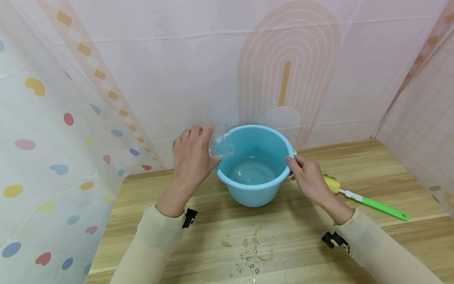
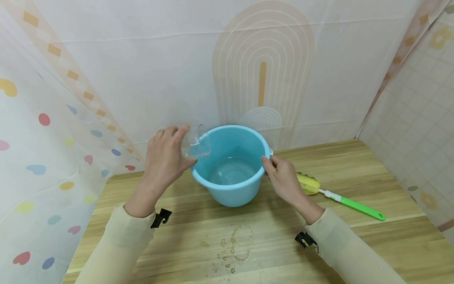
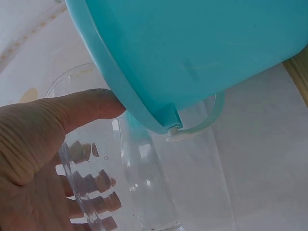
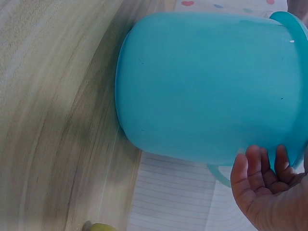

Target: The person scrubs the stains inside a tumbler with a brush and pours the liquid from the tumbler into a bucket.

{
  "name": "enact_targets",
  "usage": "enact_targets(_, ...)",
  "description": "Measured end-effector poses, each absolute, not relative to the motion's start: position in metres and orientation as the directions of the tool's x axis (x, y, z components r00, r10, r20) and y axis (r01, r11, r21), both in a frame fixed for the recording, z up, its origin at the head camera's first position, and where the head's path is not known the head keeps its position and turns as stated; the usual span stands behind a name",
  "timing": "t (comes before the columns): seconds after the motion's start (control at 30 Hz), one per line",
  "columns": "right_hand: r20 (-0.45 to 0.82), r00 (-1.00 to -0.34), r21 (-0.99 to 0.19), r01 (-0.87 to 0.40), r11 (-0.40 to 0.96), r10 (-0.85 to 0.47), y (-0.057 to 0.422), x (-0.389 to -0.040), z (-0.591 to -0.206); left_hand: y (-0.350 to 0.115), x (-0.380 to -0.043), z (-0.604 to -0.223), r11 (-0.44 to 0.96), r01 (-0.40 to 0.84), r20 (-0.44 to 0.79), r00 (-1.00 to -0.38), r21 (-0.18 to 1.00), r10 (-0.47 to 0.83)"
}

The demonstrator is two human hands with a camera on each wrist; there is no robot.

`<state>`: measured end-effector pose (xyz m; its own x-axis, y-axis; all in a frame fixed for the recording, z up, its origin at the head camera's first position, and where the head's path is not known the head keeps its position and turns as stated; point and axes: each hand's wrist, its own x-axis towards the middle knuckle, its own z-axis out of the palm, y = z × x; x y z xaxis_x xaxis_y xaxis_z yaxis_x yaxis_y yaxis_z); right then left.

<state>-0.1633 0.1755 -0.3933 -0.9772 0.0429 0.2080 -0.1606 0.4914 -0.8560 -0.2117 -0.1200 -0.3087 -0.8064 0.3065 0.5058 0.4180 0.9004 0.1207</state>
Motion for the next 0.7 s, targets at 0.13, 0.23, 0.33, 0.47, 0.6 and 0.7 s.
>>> enact_targets(0.13, 0.209, -0.977, -0.854, -0.162, 0.495, 0.040, 0.1757, -0.1634, -0.3931, -0.1201, -0.2121, -0.3087, 0.898, 0.422, 0.501, -0.808, 0.127, 0.309)
enact_targets(0.23, 0.209, -0.977, -0.853, -0.163, 0.496, 0.037, 0.1761, -0.1632, -0.3933, -0.1197, -0.2120, -0.3085, 0.897, 0.423, 0.498, -0.810, 0.130, 0.310)
enact_targets(0.33, 0.208, -0.977, -0.854, -0.162, 0.495, 0.038, 0.1764, -0.1634, -0.3936, -0.1192, -0.2118, -0.3085, 0.897, 0.423, 0.499, -0.809, 0.130, 0.310)
enact_targets(0.47, 0.206, -0.978, -0.856, -0.161, 0.492, 0.039, 0.1763, -0.1636, -0.3939, -0.1189, -0.2114, -0.3085, 0.896, 0.425, 0.505, -0.806, 0.128, 0.310)
enact_targets(0.6, 0.205, -0.978, -0.856, -0.159, 0.492, 0.040, 0.1765, -0.1634, -0.3942, -0.1186, -0.2116, -0.3080, 0.895, 0.429, 0.507, -0.802, 0.123, 0.314)
enact_targets(0.7, 0.204, -0.978, -0.856, -0.158, 0.493, 0.041, 0.1766, -0.1635, -0.3942, -0.1185, -0.2119, -0.3081, 0.895, 0.429, 0.506, -0.802, 0.118, 0.318)
